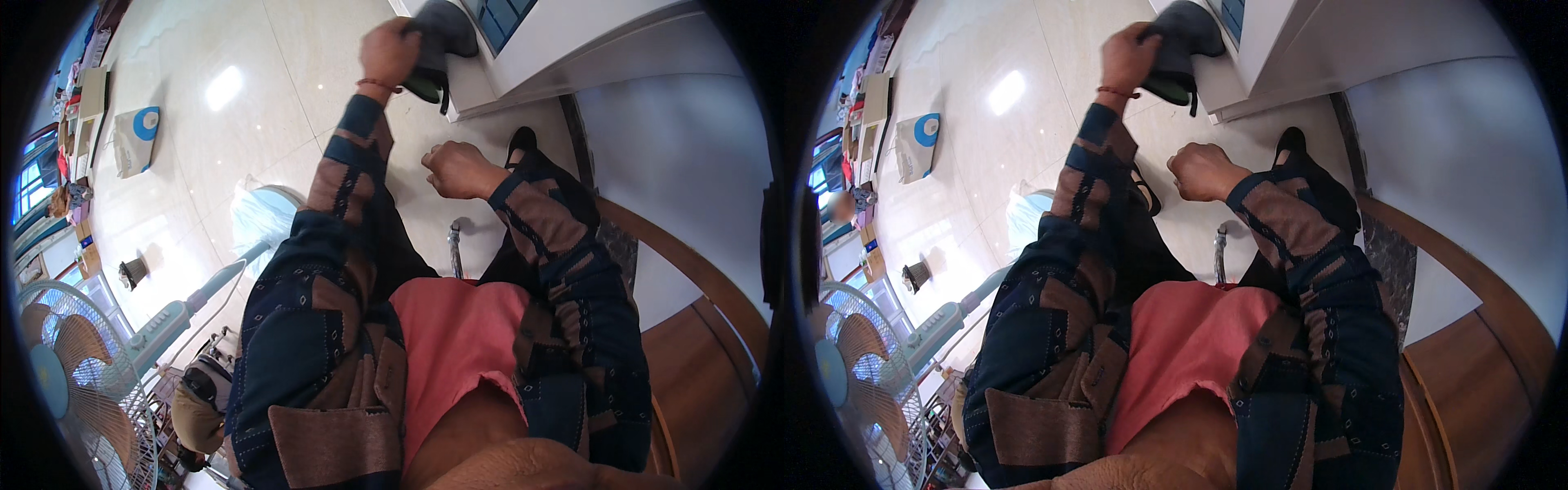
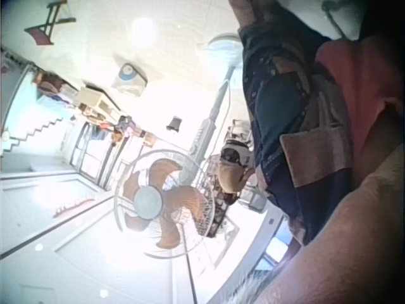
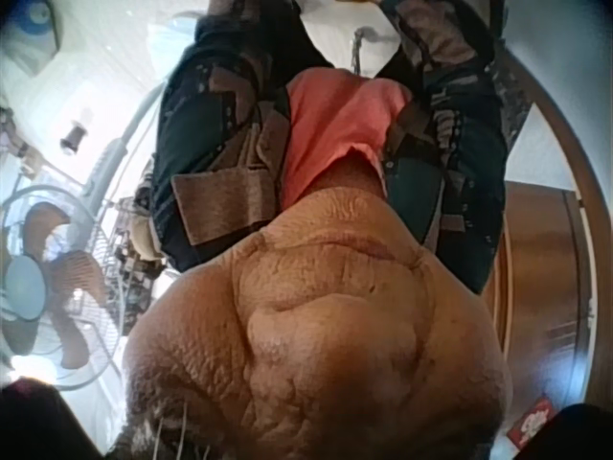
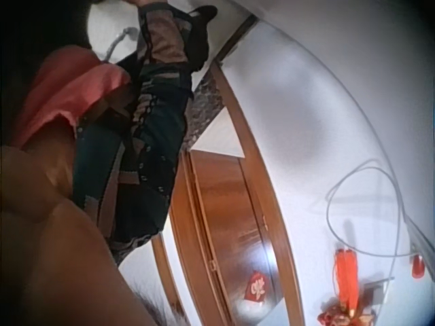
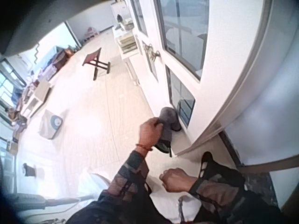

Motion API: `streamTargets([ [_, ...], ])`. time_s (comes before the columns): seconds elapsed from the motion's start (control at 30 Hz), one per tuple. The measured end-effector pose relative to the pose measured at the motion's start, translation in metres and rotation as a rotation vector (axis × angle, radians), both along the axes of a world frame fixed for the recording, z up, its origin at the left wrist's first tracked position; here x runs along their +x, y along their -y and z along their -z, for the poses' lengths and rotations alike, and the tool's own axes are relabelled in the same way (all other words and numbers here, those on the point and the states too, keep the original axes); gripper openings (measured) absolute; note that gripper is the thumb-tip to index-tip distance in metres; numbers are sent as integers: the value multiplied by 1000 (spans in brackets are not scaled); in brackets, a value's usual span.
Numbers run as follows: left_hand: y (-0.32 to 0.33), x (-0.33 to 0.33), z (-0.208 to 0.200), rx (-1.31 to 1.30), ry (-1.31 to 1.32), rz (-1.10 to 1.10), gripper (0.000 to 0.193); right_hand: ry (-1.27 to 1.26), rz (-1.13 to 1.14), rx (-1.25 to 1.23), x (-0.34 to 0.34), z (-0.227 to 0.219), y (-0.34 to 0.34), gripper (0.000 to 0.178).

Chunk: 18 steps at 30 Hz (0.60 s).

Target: The person wipes the surfaces of a white cabinet and a wooden door frame using a gray cloth. They clean the sides, top, and glass panels of the cabinet, then briefly handle a small black object before continuing to wipe the cabinet.

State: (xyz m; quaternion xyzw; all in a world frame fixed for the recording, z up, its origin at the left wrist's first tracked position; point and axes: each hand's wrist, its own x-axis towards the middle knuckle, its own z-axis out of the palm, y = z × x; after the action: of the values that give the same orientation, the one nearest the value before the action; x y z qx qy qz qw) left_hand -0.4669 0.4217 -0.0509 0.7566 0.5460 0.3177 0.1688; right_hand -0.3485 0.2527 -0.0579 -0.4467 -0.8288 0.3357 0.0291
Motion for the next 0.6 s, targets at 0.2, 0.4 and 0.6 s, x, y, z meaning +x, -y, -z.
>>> streamTargets([
  [0.2, 37, 45, 24, 21, -234, 217, 33, 31, -13, -55, -3, -1, 1, 18],
  [0.4, 68, 50, 24, 51, -286, 431, 12, 63, -16, -63, -4, -6, 6, 18],
  [0.6, 79, 32, 7, -454, -327, 860, 26, 141, -86, -177, -11, -3, 10, 22],
])
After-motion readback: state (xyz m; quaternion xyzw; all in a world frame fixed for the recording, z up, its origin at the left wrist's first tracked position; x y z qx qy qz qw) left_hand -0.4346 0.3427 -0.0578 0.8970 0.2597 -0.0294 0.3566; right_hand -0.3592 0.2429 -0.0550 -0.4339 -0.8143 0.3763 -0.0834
